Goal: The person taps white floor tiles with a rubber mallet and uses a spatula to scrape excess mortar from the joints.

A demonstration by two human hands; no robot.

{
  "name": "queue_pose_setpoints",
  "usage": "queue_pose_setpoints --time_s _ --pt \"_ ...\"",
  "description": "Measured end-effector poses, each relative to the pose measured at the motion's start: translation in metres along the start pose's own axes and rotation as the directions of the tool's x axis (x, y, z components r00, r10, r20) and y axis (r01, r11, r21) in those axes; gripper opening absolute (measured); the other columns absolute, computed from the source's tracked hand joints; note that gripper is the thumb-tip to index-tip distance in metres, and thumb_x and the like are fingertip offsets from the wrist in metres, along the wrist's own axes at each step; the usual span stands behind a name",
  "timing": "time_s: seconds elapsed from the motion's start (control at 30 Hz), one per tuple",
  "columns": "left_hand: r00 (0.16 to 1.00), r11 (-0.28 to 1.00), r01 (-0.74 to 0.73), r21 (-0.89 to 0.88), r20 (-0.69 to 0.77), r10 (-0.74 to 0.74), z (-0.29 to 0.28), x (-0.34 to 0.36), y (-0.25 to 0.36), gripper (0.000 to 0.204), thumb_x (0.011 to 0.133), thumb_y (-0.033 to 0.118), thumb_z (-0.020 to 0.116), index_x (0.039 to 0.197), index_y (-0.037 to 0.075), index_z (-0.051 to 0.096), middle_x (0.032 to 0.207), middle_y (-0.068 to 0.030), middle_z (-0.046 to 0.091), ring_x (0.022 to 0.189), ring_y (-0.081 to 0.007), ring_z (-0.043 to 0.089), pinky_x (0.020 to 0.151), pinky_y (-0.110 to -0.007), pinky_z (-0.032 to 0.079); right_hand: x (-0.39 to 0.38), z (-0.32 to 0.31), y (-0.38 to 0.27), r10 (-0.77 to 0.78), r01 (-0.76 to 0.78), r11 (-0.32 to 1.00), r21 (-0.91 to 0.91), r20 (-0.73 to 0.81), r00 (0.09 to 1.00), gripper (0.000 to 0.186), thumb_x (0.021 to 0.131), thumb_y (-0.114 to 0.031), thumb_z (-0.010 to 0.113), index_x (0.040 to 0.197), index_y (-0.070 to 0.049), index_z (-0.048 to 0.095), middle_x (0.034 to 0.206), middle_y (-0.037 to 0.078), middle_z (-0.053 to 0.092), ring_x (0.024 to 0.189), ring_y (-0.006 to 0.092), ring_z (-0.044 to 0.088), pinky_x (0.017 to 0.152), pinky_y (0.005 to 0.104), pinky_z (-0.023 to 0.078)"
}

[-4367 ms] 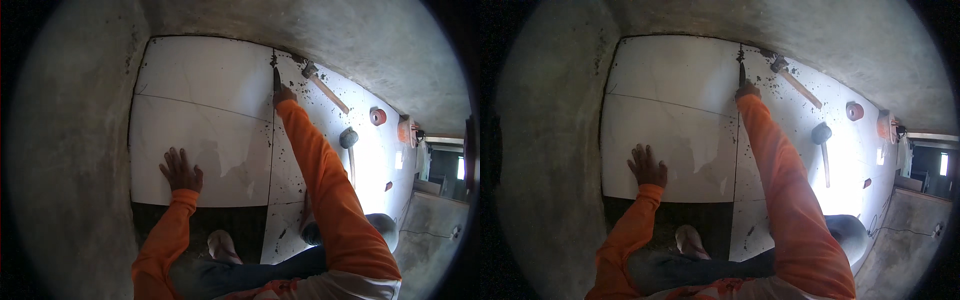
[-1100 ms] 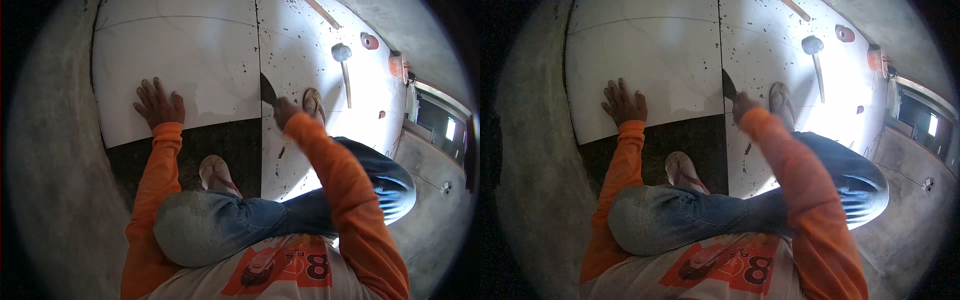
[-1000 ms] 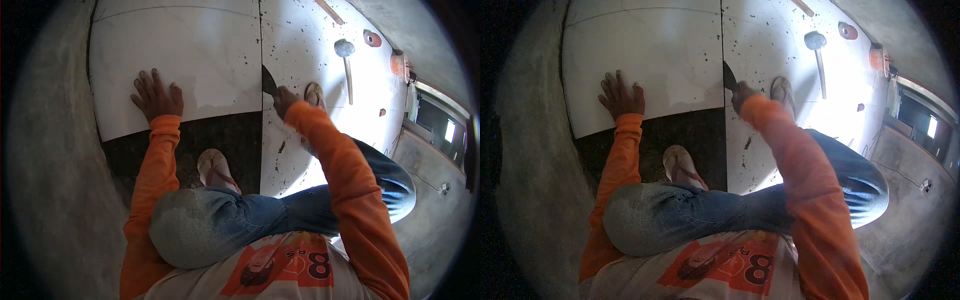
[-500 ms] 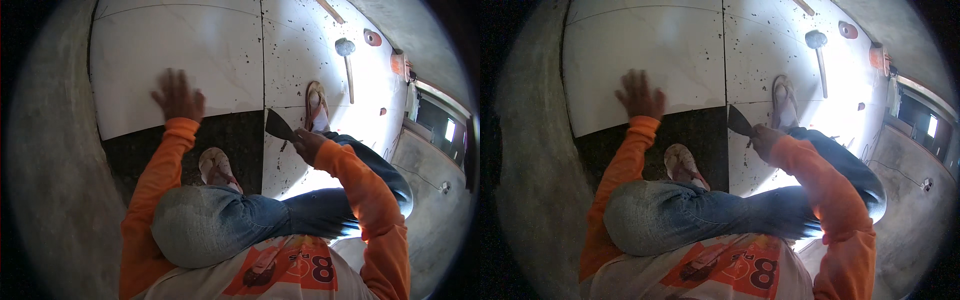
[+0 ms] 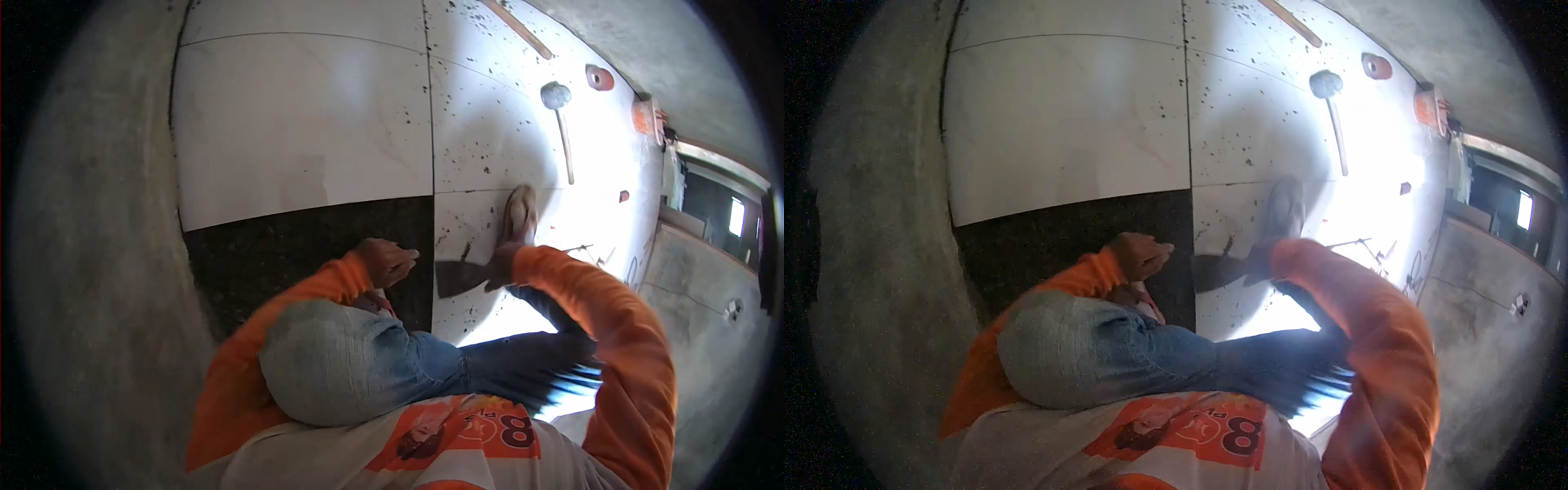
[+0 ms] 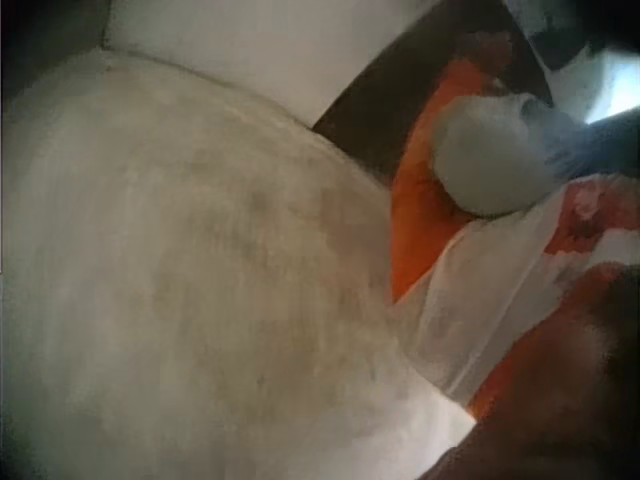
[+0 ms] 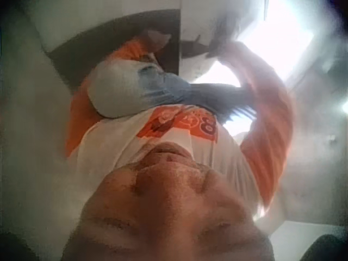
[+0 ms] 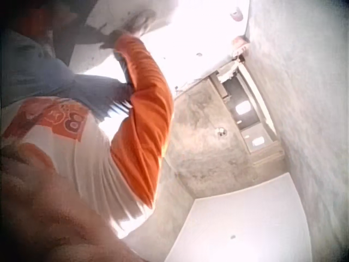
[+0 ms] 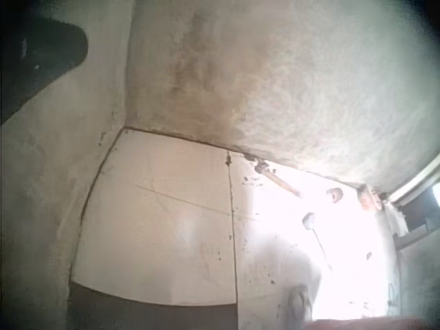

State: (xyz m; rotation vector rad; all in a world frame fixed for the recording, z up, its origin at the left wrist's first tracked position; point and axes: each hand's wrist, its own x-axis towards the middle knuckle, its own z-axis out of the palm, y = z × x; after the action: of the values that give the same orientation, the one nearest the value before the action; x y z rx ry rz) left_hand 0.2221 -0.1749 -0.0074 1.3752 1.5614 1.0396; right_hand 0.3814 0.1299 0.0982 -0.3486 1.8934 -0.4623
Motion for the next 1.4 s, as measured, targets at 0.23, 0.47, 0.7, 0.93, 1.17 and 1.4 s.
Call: queue_pose_setpoints --time_s 0.23,0.47,0.7,0.93,1.17,1.4 --pt "0.005 0.724 0.682 0.102 -0.991 0.135 -0.071 -0.111 -0.042 0.030 0.085 0.016 0.055 0.110 0.001 0.058 0.114 -0.0167 0.056 0.111 -0.0360 0.050 0.094 -0.045 0.040 0.101 -0.073 -0.091 0.268 -0.281 0.954 -0.104 -0.124 0.955 0.056 0.076 -0.054 0.060 0.114 -0.012 0.059 0.116 0.017 0.055 0.116 0.0347 0.046 0.095 0.0476 0.037" --pt "0.184 0.550 0.783 0.290 -0.953 0.240 -0.128 -0.091 -0.065 0.033 0.089 0.024 0.048 0.115 0.006 0.056 0.127 -0.0116 0.050 0.124 -0.0346 0.039 0.101 -0.051 0.028 0.184 -0.115 -0.054 -0.258 -0.224 0.898 -0.378 -0.867 0.425 0.089 0.061 -0.055 0.073 0.132 -0.010 0.041 0.139 0.022 0.031 0.131 0.0408 0.026 0.106 0.0609 0.016" --pt "0.210 0.411 0.886 0.214 -0.976 0.056 -0.126 -0.085 -0.060 0.044 0.088 0.034 0.045 0.122 0.007 0.053 0.136 -0.0138 0.043 0.128 -0.0383 0.035 0.102 -0.060 0.021 0.178 -0.136 -0.048 -0.131 -0.214 0.927 -0.308 -0.801 0.584 0.095 0.060 -0.061 0.070 0.137 -0.018 0.035 0.145 0.019 0.022 0.135 0.0393 0.020 0.105 0.0672 0.009" --pt "0.220 0.111 0.975 0.195 -0.924 -0.312 -0.172 -0.058 -0.064 0.070 0.090 0.051 0.034 0.145 0.011 0.019 0.151 -0.0159 0.012 0.140 -0.0354 0.006 0.108 -0.059 0.003 0.107 -0.193 0.095 0.162 -0.479 0.865 0.150 -0.987 -0.016 0.086 0.067 -0.047 0.075 0.136 -0.011 0.038 0.140 0.022 0.031 0.133 0.0376 0.025 0.108 0.0551 0.017" --pt "0.042 -0.006 0.999 0.048 -0.923 -0.382 -0.247 0.047 -0.094 0.072 0.091 0.057 0.022 0.146 0.011 0.013 0.153 -0.0134 0.008 0.141 -0.0310 0.003 0.109 -0.057 0.005 -0.022 -0.108 0.246 0.869 -0.956 0.292 0.028 -0.424 0.254 0.070 0.085 -0.054 0.050 0.139 -0.011 0.035 0.135 0.018 0.038 0.123 0.0358 0.039 0.097 0.0475 0.037" --pt "0.841 0.548 0.512 0.661 -0.517 -0.160 -0.174 0.160 -0.033 0.073 0.090 0.054 0.032 0.146 0.009 0.015 0.151 -0.0169 0.012 0.140 -0.0350 0.009 0.108 -0.059 0.009 -0.020 -0.115 0.255 0.728 -0.623 0.332 0.708 -0.612 -0.307 0.055 0.083 -0.044 0.057 0.123 -0.007 0.048 0.127 0.019 0.045 0.115 0.0355 0.045 0.096 0.0481 0.036"
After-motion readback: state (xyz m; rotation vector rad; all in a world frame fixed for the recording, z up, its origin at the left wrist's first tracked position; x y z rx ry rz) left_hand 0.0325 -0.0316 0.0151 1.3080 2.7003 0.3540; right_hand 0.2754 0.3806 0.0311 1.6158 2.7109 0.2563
